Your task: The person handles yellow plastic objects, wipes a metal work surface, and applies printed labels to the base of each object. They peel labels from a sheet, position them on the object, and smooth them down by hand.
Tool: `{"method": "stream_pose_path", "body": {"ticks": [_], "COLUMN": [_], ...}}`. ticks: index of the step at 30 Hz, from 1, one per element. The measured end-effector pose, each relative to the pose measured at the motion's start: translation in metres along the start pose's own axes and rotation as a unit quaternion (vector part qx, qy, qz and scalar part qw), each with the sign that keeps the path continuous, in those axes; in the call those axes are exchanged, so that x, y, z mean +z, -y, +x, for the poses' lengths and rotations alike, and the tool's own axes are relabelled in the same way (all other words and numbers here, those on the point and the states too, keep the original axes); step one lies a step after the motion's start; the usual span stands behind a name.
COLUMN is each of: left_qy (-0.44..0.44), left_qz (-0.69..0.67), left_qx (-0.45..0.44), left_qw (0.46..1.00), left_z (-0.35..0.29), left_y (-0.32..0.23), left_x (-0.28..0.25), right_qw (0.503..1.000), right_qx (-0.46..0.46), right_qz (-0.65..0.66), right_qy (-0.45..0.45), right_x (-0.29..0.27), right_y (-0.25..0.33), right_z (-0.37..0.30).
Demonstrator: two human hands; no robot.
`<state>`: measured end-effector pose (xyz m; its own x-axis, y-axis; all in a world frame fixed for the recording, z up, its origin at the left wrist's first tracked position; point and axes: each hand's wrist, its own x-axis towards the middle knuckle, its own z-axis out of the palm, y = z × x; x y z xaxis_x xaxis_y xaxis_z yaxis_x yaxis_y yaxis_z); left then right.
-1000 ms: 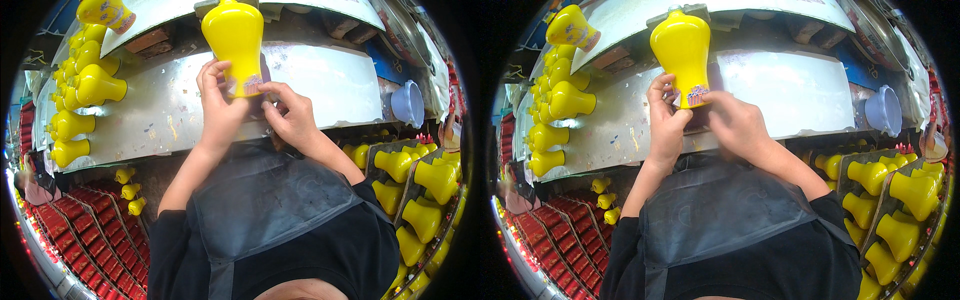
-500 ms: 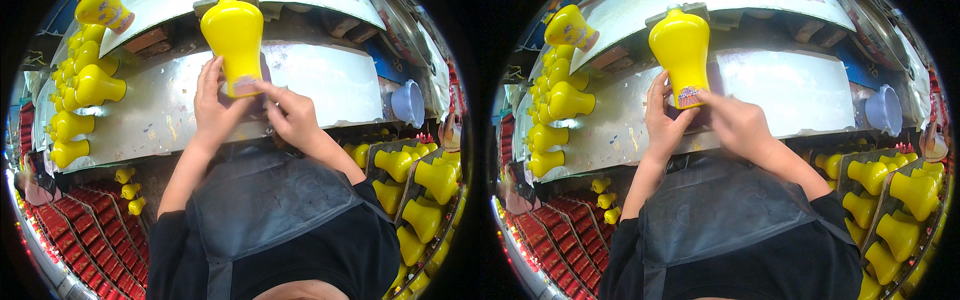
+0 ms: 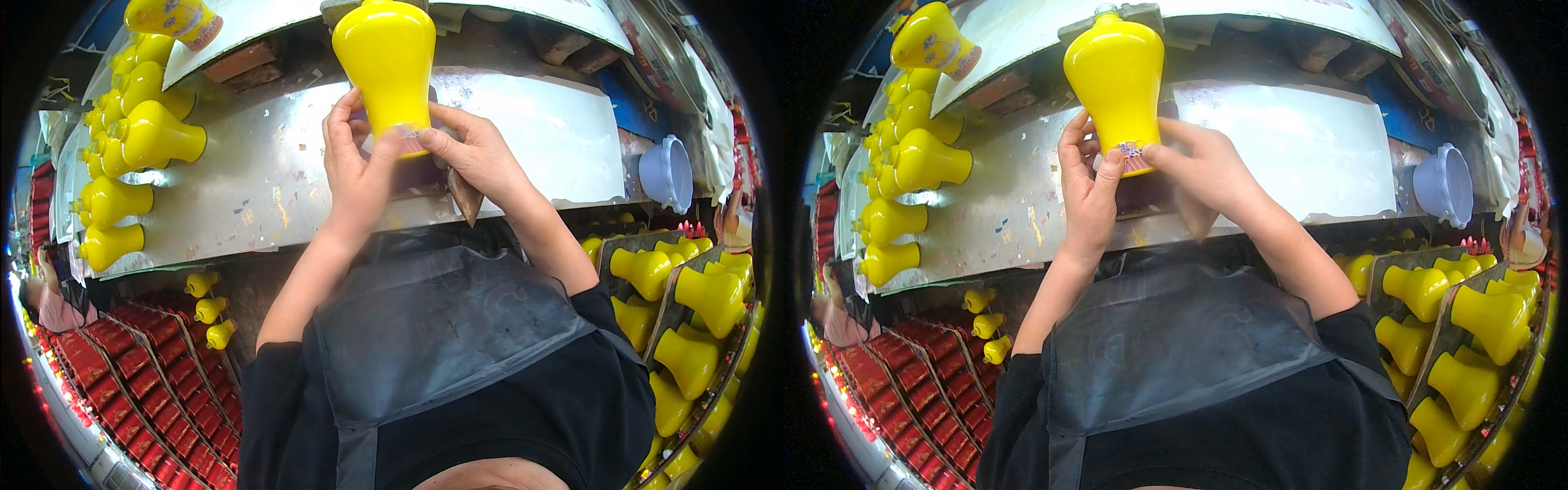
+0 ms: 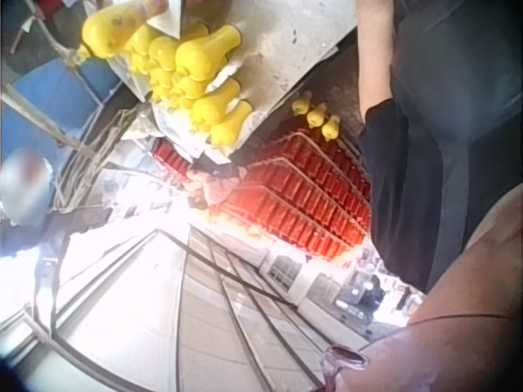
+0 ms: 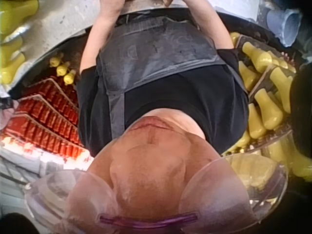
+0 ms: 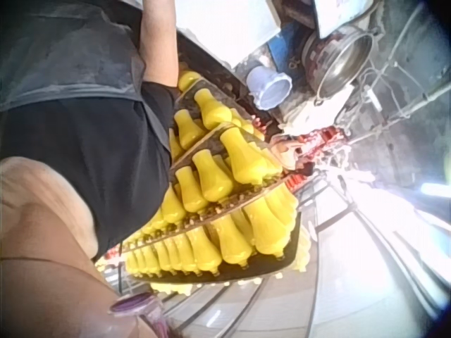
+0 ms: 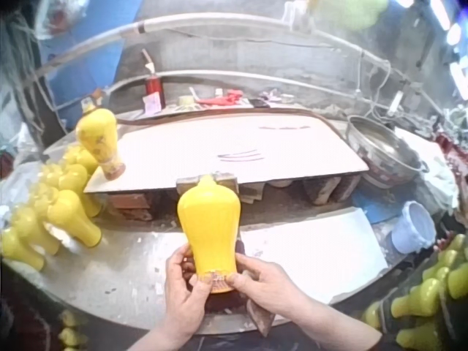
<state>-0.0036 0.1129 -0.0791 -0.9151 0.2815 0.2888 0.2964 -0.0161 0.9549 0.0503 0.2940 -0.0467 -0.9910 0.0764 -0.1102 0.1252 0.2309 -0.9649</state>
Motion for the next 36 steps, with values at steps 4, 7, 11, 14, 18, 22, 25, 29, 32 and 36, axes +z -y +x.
{"method": "stream_pose_path", "body": {"ticks": [4,7,11,14,18,22,25,29,32,36], "left_qy": [0.004,0.016,0.036,0.043,0.044,0.036,0.010,0.006,0.007,0.010], "left_qz": [-0.009,-0.012,-0.016,-0.013,0.003,0.008,0.004,-0.005,-0.007,0.004], "left_qx": [-0.011,-0.023,-0.024,-0.047,-0.047,-0.024,-0.002,-0.002,-0.001,-0.010], "left_qw": [1.000,1.000,0.999,0.998,0.998,0.999,1.000,1.000,1.000,1.000], "left_z": [0.000,0.000,0.000,-0.001,-0.001,0.000,0.000,-0.001,0.000,0.000], "left_y": [-0.003,-0.006,-0.009,-0.010,-0.008,-0.003,0.000,0.001,0.000,-0.003], "left_x": [0.000,-0.002,-0.004,-0.004,-0.006,-0.007,-0.006,-0.004,-0.005,-0.007], "right_qw": [1.000,0.995,0.945,0.874,0.835,0.834,0.843,0.846,0.832,0.834], "right_qx": [-0.007,0.004,-0.134,-0.271,-0.302,-0.292,-0.285,-0.286,-0.289,-0.290], "right_qz": [-0.020,-0.086,-0.266,-0.369,-0.435,-0.441,-0.432,-0.431,-0.448,-0.442], "right_qy": [-0.017,-0.047,-0.136,-0.166,-0.151,-0.157,-0.145,-0.130,-0.152,-0.161], "right_x": [0.002,0.001,0.001,0.001,0.000,-0.001,-0.002,-0.001,-0.001,-0.003], "right_y": [0.005,0.016,0.032,0.041,0.048,0.052,0.053,0.051,0.051,0.052], "right_z": [0.000,-0.003,-0.005,0.000,0.009,0.012,0.010,0.009,0.013,0.015]}}
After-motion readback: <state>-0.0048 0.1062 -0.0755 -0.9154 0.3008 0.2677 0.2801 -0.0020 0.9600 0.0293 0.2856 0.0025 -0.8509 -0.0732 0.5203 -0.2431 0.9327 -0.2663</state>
